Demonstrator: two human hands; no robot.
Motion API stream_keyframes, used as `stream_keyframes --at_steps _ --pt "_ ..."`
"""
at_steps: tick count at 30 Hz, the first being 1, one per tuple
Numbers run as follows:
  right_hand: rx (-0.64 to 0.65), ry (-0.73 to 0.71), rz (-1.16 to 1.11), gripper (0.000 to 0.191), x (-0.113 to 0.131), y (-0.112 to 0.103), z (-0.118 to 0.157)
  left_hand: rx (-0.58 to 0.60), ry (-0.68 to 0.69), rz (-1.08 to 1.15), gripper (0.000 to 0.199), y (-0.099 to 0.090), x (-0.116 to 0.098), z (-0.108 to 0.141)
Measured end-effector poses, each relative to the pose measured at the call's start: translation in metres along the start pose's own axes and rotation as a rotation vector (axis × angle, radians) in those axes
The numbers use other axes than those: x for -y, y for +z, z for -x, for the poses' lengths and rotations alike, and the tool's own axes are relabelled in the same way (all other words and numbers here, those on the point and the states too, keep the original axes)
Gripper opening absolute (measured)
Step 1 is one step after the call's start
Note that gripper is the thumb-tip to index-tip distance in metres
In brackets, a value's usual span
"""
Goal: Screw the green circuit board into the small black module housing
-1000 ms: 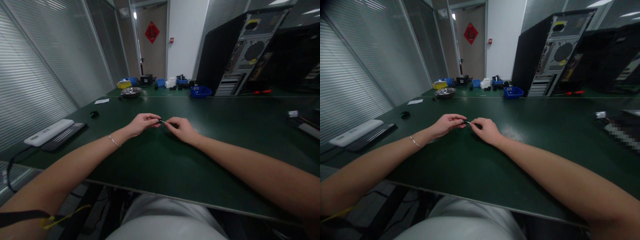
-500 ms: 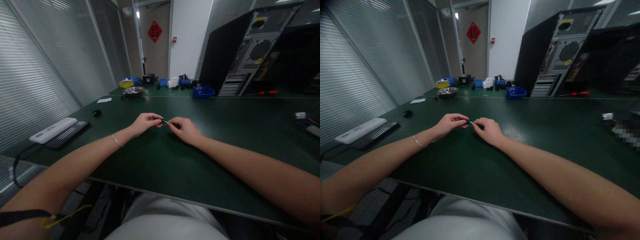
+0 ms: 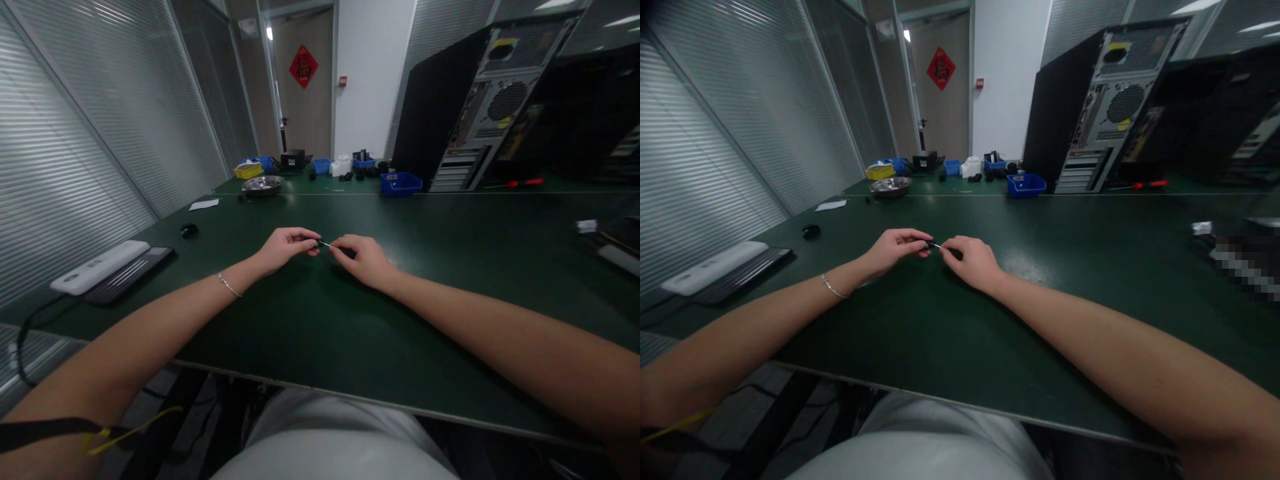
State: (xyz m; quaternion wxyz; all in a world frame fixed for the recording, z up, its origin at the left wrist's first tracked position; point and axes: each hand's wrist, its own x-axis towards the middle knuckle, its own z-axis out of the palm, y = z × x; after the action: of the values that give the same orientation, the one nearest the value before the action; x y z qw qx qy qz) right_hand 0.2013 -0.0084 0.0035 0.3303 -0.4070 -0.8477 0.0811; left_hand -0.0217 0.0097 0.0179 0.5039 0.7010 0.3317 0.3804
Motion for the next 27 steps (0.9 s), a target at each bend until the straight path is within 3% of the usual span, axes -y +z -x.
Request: stream_keyframes --at_steps 16,27 --pt "0.031 -0.012 -0.018 0.022 0.0011 -0.0013 -0.0007 0.004 -0.004 -0.02 0.029 0.0025 -0.003 0.0006" --pt "0.058 -0.069 -0.077 0.023 0.0028 -0.0038 -0.0005 0.054 -0.151 0.159 0.028 -0.0013 0.0011 -0.0016"
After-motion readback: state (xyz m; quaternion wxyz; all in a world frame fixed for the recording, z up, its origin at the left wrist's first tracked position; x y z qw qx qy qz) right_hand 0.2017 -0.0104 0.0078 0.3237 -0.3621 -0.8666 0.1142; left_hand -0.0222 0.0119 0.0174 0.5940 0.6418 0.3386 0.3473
